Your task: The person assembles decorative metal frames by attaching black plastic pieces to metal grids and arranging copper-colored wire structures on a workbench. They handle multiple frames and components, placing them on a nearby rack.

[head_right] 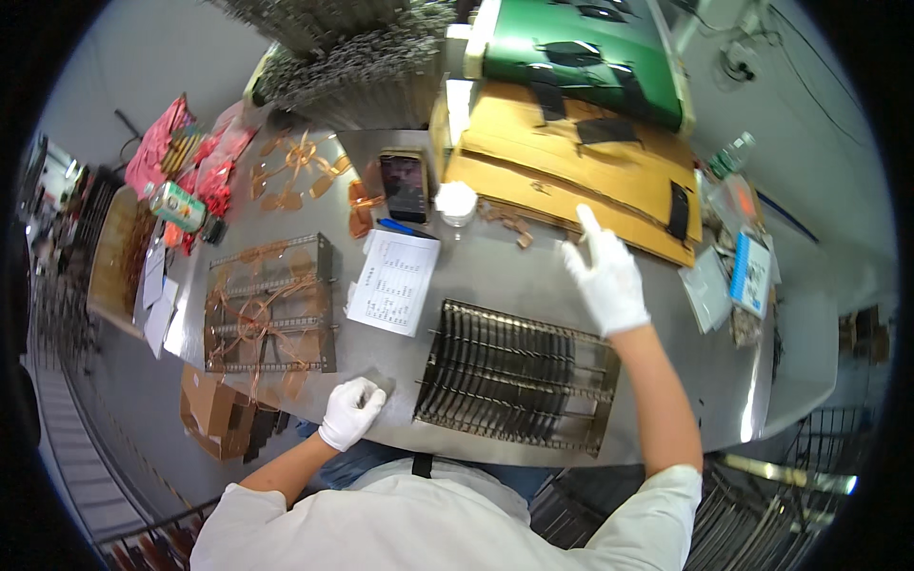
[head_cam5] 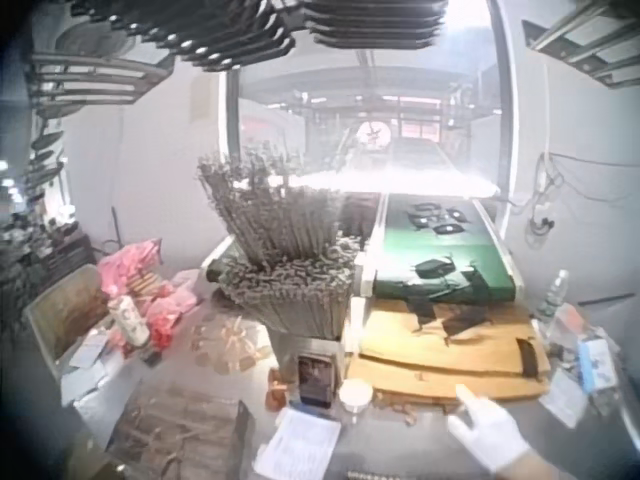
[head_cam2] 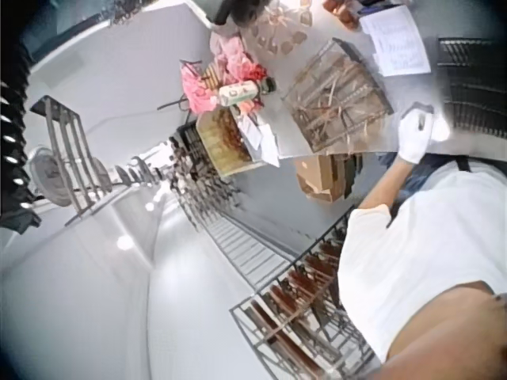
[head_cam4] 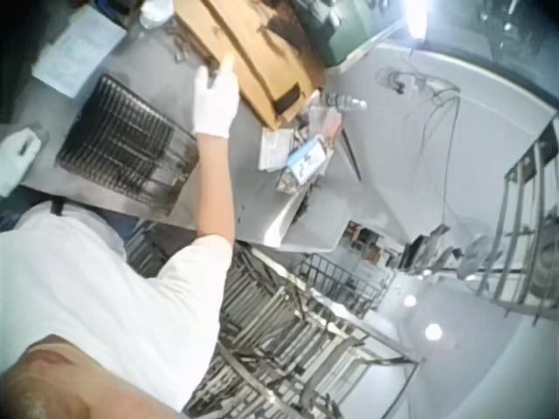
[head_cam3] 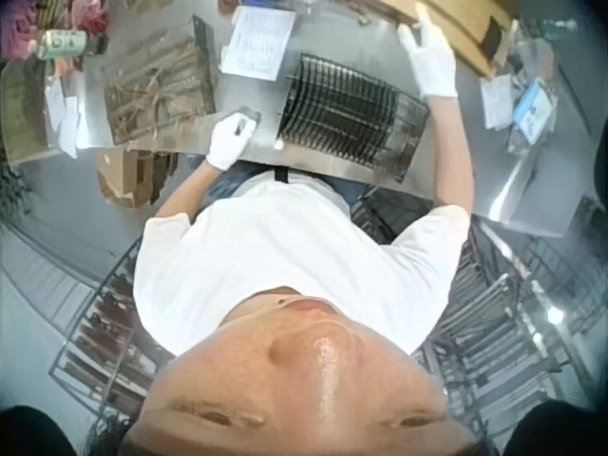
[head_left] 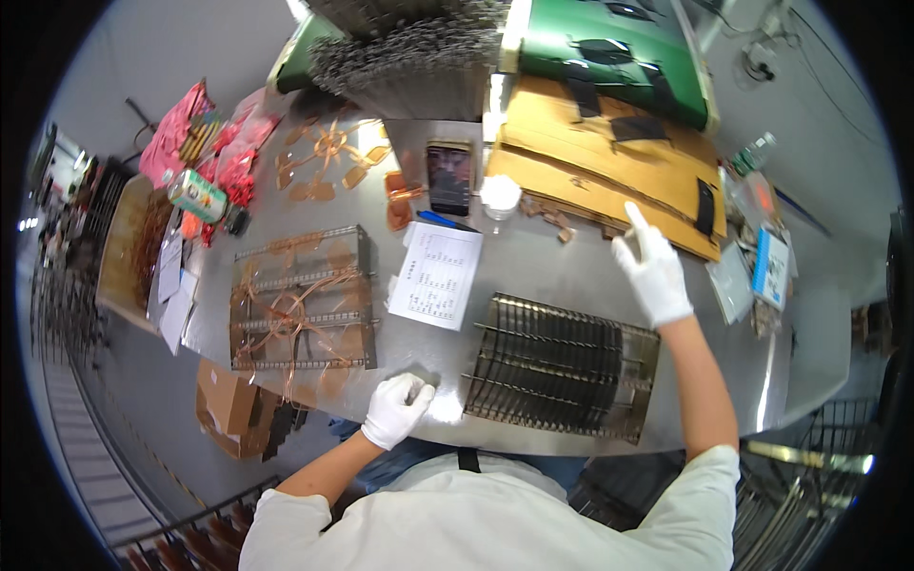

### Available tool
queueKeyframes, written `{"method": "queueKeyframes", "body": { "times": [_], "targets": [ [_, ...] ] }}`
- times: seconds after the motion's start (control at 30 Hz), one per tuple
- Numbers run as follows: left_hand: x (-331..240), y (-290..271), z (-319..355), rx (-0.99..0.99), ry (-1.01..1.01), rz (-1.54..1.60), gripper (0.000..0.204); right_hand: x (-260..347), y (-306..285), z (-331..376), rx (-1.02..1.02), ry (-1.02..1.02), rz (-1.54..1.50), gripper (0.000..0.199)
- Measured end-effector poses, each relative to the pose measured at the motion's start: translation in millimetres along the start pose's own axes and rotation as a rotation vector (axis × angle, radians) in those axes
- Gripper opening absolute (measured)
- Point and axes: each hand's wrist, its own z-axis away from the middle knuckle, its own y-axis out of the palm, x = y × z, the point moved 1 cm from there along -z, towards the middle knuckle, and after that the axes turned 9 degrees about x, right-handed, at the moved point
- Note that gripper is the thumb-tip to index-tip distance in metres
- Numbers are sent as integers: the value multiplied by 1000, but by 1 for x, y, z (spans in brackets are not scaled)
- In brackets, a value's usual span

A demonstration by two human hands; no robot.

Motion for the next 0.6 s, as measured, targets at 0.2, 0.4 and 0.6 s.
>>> {"method": "queueKeyframes", "body": {
  "times": [0.2,0.4,0.6],
  "targets": [
    [18,5,0,-137,313,-309,21,-118,61,-191,98,67,576,69],
    [29,5,6,-114,307,-359,19,-176,70,-280,81,221,843,75],
    [28,5,10,-111,288,-331,19,-121,47,-249,394,257,759,56]
  ]
}}
